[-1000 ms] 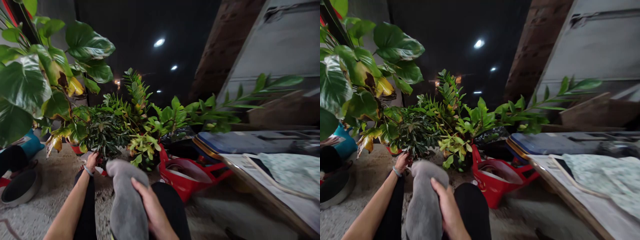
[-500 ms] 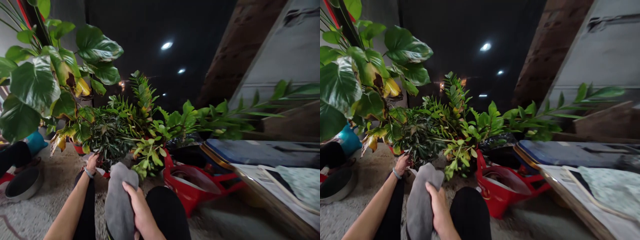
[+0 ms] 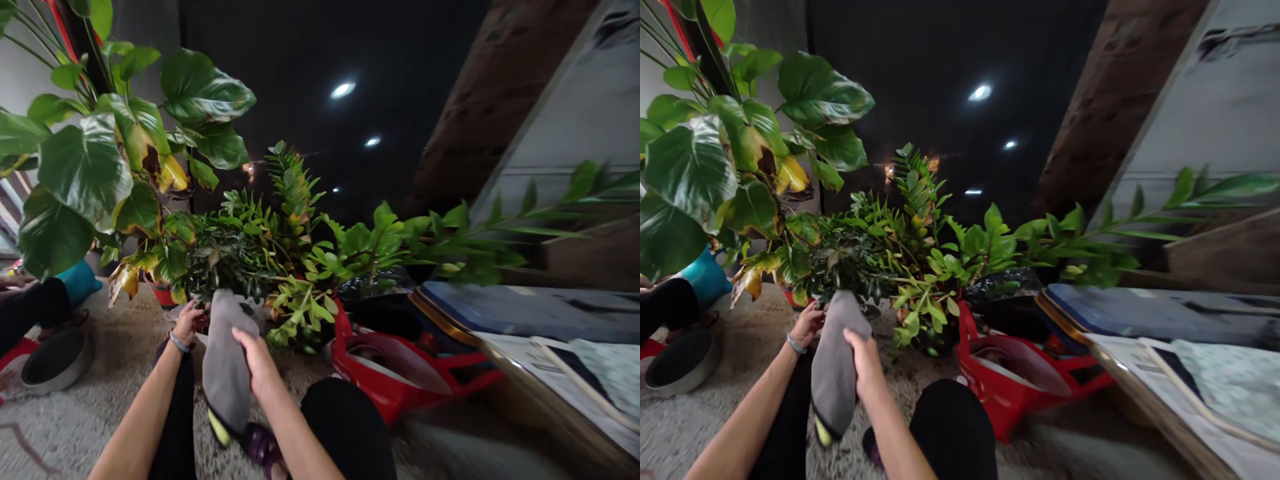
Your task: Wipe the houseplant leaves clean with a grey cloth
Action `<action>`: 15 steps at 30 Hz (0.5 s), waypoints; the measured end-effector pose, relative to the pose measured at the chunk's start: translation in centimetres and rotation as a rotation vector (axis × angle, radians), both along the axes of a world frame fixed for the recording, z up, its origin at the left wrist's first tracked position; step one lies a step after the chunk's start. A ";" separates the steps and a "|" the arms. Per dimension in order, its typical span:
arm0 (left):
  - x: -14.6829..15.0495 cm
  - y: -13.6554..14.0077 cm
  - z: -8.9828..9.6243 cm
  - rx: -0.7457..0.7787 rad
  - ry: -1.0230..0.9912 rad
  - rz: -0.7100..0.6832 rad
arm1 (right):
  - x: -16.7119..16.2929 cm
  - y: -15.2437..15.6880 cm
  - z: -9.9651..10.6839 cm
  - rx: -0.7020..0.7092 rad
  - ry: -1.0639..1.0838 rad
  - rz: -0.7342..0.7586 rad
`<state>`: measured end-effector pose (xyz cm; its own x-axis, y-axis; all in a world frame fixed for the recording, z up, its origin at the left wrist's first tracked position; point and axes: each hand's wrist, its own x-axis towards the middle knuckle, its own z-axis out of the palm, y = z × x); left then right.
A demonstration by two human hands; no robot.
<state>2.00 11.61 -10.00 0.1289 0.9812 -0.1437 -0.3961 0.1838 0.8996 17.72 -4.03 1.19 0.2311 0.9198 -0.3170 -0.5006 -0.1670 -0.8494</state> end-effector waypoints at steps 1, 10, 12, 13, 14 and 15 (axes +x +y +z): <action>-0.1 0.0 0.0 -0.005 -0.001 -0.006 | -0.2 -1.8 -1.2 -0.083 -0.059 -0.001; 0.4 0.0 -0.3 -0.003 0.042 -0.021 | 4.7 1.6 6.4 0.260 -0.027 -0.288; 0.4 -0.1 -0.3 -0.009 0.036 -0.022 | 4.4 5.0 7.2 0.272 0.050 -0.348; 0.3 -0.1 -0.3 -0.012 0.034 -0.016 | 4.0 6.1 6.8 0.238 0.076 -0.342; 0.2 -0.1 -0.3 -0.014 0.035 -0.006 | 3.4 6.5 5.9 0.192 0.088 -0.316; 0.1 -0.1 -0.4 -0.015 0.038 0.003 | 2.7 6.2 4.5 0.139 0.091 -0.275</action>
